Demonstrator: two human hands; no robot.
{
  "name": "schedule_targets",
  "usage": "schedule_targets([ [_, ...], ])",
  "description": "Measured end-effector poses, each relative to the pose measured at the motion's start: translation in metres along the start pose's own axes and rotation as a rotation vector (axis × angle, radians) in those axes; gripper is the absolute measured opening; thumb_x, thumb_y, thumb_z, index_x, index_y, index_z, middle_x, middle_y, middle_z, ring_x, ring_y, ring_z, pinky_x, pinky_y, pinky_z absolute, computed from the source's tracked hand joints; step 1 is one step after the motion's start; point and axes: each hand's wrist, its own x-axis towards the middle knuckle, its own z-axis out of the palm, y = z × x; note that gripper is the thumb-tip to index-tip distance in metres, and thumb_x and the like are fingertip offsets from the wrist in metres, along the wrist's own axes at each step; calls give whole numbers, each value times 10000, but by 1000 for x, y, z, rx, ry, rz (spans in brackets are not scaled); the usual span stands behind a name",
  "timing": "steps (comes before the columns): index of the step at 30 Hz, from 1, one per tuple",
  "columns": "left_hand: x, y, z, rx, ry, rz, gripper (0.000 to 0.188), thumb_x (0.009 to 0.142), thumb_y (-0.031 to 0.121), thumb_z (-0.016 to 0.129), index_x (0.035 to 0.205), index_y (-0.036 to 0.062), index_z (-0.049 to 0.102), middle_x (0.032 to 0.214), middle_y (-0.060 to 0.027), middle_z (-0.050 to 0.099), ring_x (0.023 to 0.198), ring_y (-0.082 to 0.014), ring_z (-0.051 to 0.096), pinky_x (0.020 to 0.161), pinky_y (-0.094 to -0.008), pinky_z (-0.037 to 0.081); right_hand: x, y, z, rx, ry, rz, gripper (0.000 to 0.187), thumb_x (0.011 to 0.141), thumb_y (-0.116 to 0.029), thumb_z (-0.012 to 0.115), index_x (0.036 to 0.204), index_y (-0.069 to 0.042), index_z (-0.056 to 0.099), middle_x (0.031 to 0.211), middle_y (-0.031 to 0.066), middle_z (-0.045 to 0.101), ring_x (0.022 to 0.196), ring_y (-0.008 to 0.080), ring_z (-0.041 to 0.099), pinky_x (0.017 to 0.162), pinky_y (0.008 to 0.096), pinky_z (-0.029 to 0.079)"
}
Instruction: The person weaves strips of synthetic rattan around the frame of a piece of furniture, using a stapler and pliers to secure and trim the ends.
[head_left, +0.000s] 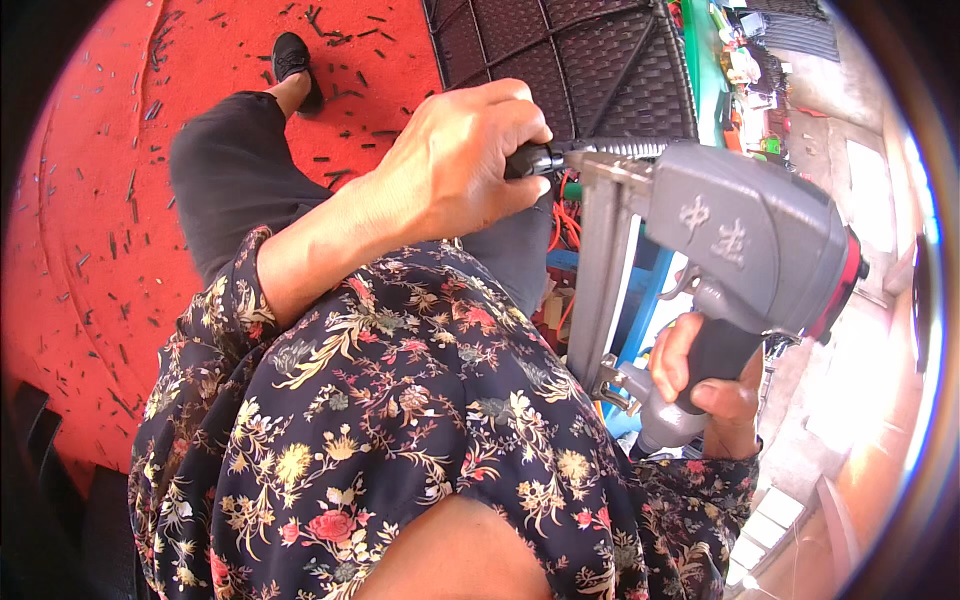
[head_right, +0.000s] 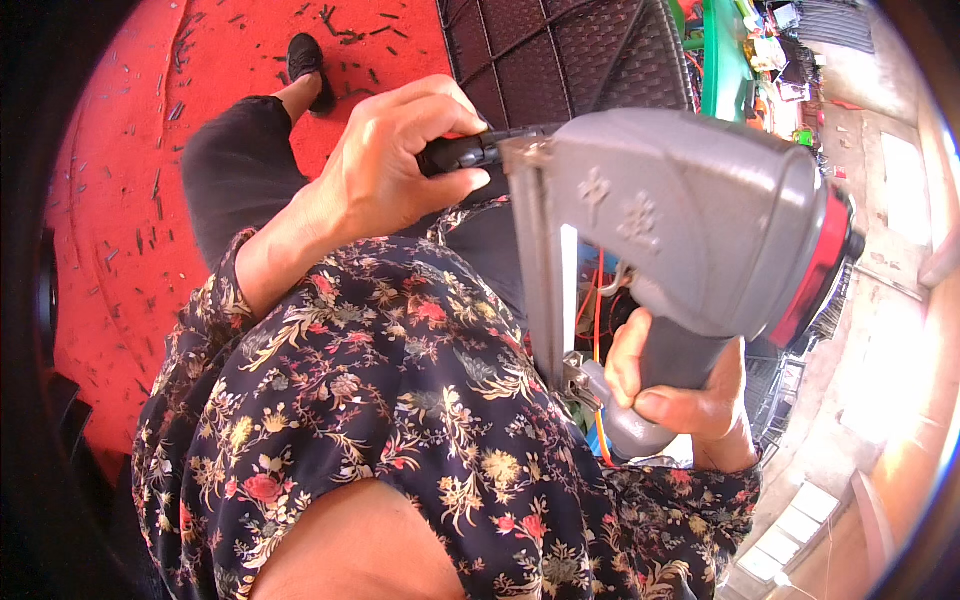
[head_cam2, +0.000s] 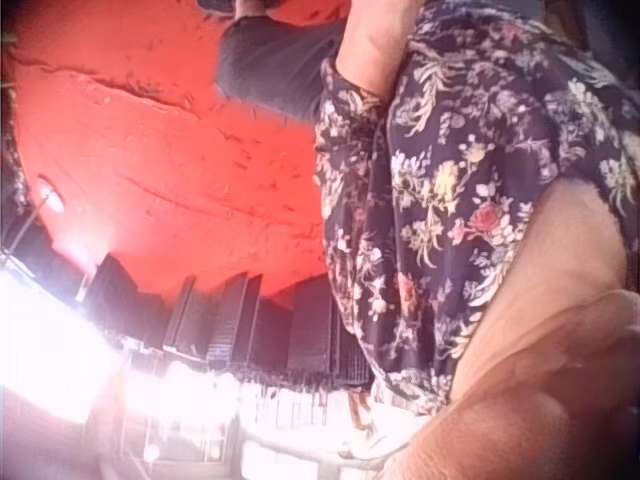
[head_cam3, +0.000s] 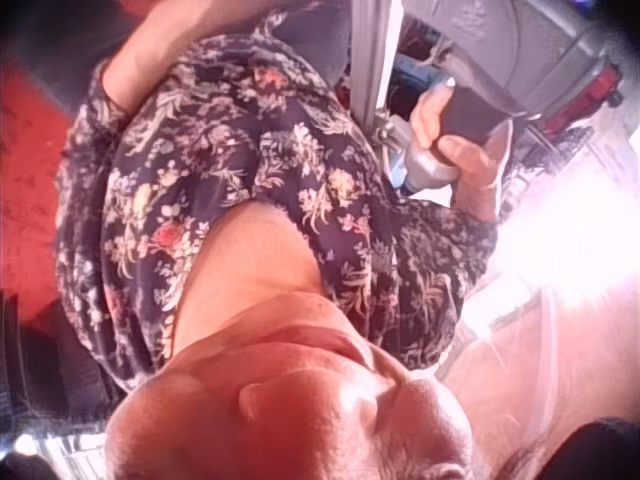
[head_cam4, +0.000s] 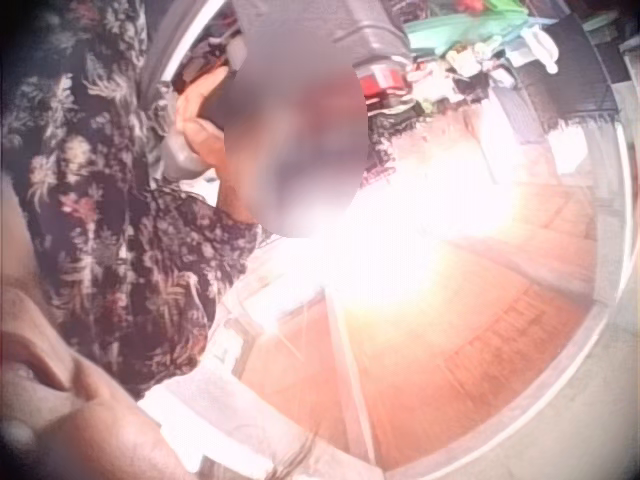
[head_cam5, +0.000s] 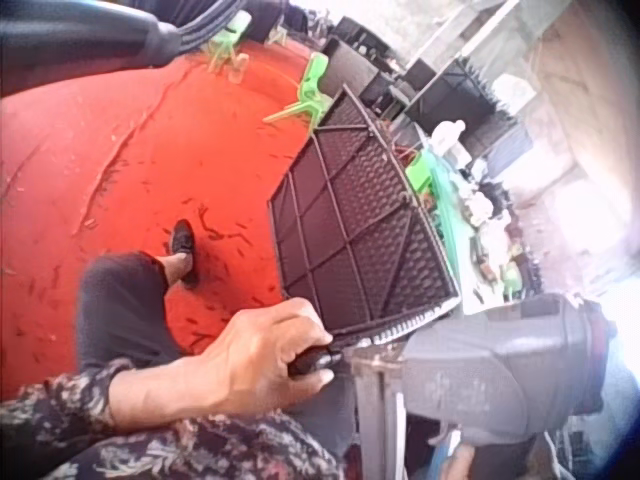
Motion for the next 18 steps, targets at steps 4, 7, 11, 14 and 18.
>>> schedule_targets([
  [4, 1, -1, -8, 36, -29, -24, 258, 657, -20, 735, 878, -1, 604, 811, -96, 589, 721, -253, 613, 641, -318, 488, -1, 10, -21, 2, 20, -125, 303, 750, -242, 660, 763, 20, 507, 634, 87, 515, 547, 166, 503, 523, 282, 420],
  [7, 0, -4, -16, 75, -35, -44, 278, 649, 6, 763, 878, -5, 607, 825, -88, 602, 723, -233, 615, 650, -306, 482, 1, 26, -40, -62, 159, -234, 363, 790, -228, 620, 982, 30, 452, 730, 93, 488, 599, 158, 508, 551, 269, 423],
  [11, 4, 0, -25, 64, -74, -87, 230, 691, 66, 755, 866, -4, 623, 808, -83, 604, 715, -202, 605, 653, -286, 462, 1, 62, -85, -79, 402, -190, 378, 848, -117, 582, 1157, 34, 425, 756, 98, 522, 620, 158, 523, 582, 291, 451],
  [14, 7, 5, -26, -23, -62, -187, 153, 784, 120, 734, 849, 0, 665, 786, -96, 631, 716, -208, 630, 645, -298, 474, 16, 87, -126, -232, 589, -112, 454, 867, -79, 576, 1282, 2, 410, 747, 57, 558, 614, 153, 551, 585, 293, 462],
  [18, 5, 4, -47, 13, -72, -249, 165, 879, 56, 602, 1003, -51, 627, 925, -71, 622, 872, -132, 577, 793, -259, 442, 62, 121, -195, -329, 730, -70, 753, 831, -121, 671, 1374, 54, 180, 719, 61, 571, 615, 143, 579, 543, 296, 482],
])
